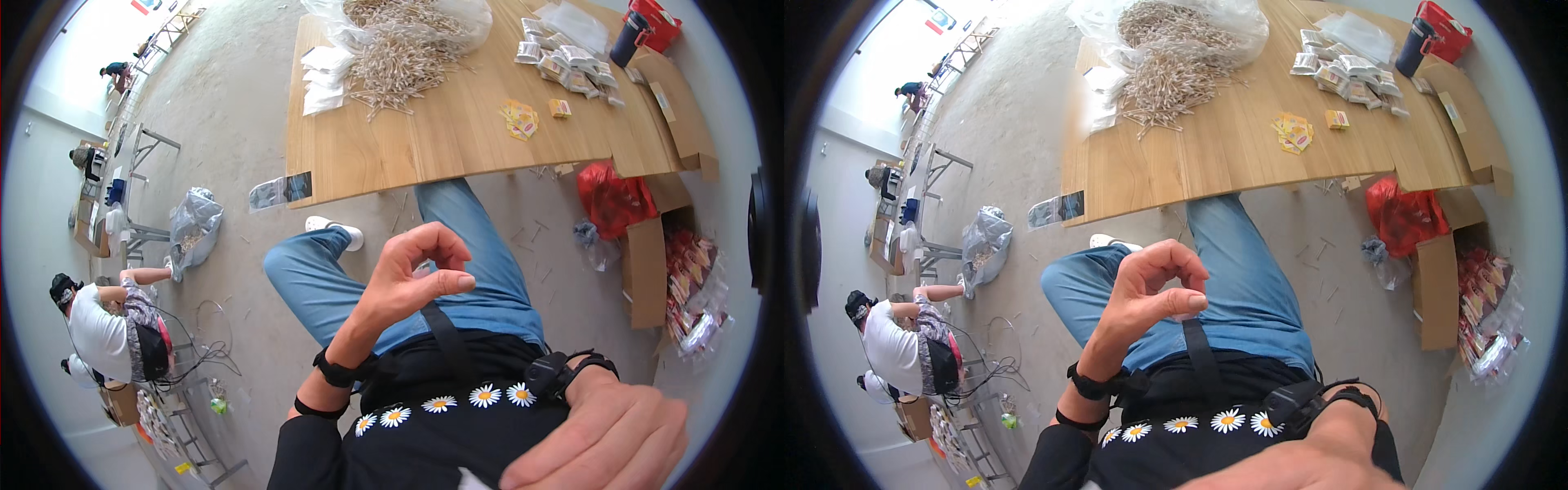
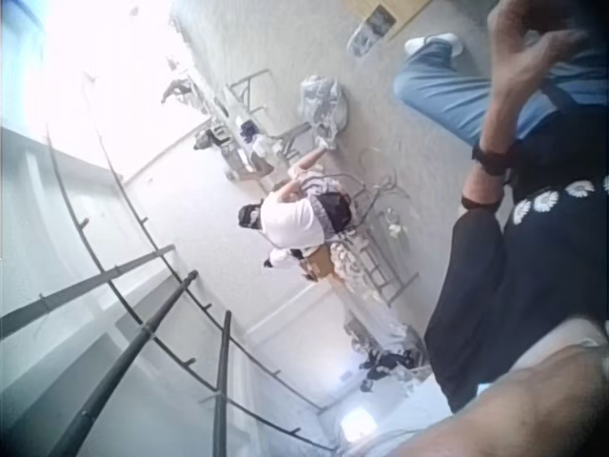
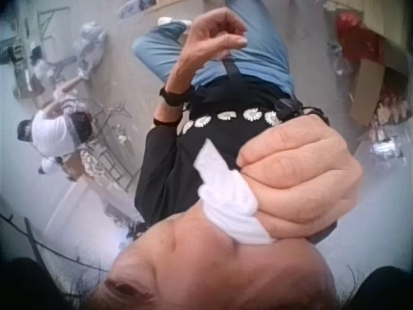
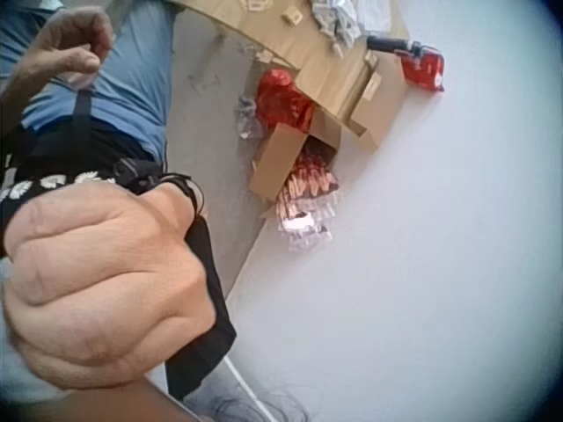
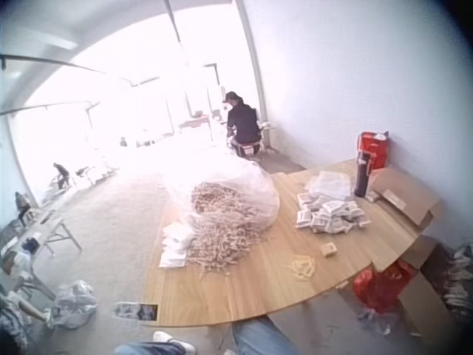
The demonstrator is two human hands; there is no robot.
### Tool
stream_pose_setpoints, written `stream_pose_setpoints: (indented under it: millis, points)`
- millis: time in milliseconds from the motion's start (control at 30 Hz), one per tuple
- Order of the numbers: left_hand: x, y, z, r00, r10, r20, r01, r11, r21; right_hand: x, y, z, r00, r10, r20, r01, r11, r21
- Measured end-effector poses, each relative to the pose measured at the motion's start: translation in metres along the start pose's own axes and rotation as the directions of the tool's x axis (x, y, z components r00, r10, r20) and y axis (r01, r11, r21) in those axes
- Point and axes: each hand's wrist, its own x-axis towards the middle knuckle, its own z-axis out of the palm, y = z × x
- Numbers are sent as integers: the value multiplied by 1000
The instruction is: Packaging cotton swabs into small plastic bags.
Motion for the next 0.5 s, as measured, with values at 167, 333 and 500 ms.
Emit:
stream_pose_setpoints:
  millis: [167, 333, 500]
  points:
    - [-1, 6, 2, 998, -68, -6, 68, 997, -25, -15, 33, 30, 968, -201, -152, 224, 962, 154]
    - [-3, 6, -1, 999, -27, -26, 28, 1000, 3, -20, 23, 23, 995, 94, -19, -71, 860, 505]
    - [11, 3, -2, 998, -56, 3, 56, 998, -33, -1, 8, -32, 960, 247, 134, -281, 831, 480]
